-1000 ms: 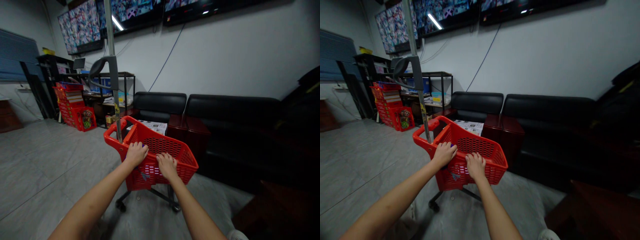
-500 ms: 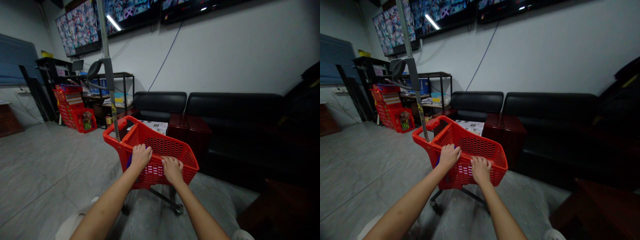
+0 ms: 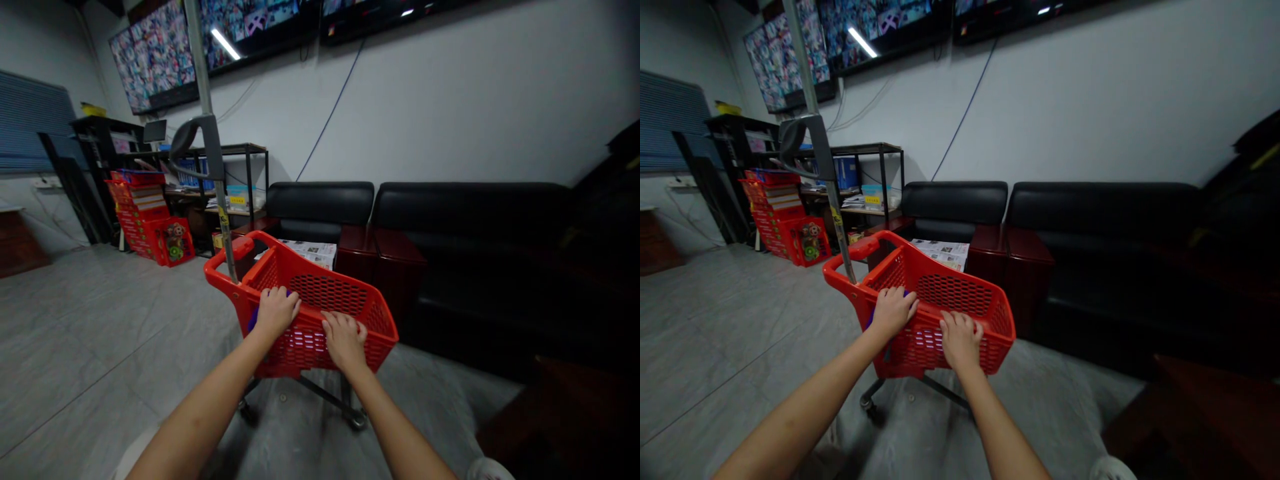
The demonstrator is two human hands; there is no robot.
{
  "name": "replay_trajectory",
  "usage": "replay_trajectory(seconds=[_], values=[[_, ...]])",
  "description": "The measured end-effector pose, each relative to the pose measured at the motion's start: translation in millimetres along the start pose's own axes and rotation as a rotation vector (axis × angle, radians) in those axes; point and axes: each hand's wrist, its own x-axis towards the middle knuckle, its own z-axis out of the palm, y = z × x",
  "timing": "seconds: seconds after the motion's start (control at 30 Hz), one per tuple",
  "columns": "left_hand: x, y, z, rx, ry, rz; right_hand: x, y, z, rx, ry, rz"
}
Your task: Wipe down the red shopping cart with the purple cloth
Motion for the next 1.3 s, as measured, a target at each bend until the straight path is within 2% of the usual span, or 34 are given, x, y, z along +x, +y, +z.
replay_trajectory(seconds=[0.17, 0.23, 0.3, 0.4, 0.5, 0.57, 0.67, 0.8, 0.87, 0.93, 1.1, 1.2, 1.3], values=[[-0.7, 32.2, 15.2, -0.047, 0.01, -0.002, -1.1, -3.6, -1.8, -0.012, -0.025, -0.014], [-0.6, 39.0, 18.9, -0.06, 0.01, 0.009, -2.1, 1.3, -4.8, -0.029, -0.042, -0.031], [-0.4, 36.7, 19.0, -0.069, 0.007, 0.038, -3.9, 10.3, -7.7, -0.055, -0.038, -0.014], [-0.9, 20.5, 14.5, -0.074, 0.015, 0.07, -7.6, 25.5, -9.7, -0.091, -0.015, 0.015], [-2.6, 3.6, 10.2, -0.059, 0.065, 0.021, -10.3, 31.8, -7.4, -0.083, -0.006, -0.009], [-3.8, 0.6, 10.3, -0.058, 0.105, -0.028, -11.2, 28.6, -4.2, -0.067, 0.01, 0.003], [-5.0, 13.4, 16.1, -0.09, 0.126, -0.071, -12.0, 17.8, -0.8, -0.059, 0.031, 0.04], [-5.0, 42.6, 27.7, -0.124, 0.109, -0.034, -12.4, 7.9, -2.8, -0.082, 0.016, 0.04], [-4.2, 49.8, 30.9, -0.123, 0.092, -0.028, -12.1, 9.5, -5.4, -0.09, -0.013, 0.019], [-2.9, 49.0, 31.7, -0.121, 0.069, -0.005, -12.1, 16.6, -7.5, -0.091, -0.025, 0.007], [-0.4, 32.3, 28.3, -0.116, 0.036, 0.046, -17.1, 39.3, -8.2, -0.086, 0.035, 0.035], [-1.5, 32.0, 27.7, -0.123, 0.053, 0.001, -20.9, 37.3, -6.7, -0.064, 0.028, 0.021], [-4.3, 44.9, 31.0, -0.136, 0.063, -0.026, -22.1, 26.5, -4.8, -0.056, 0.049, 0.053]])
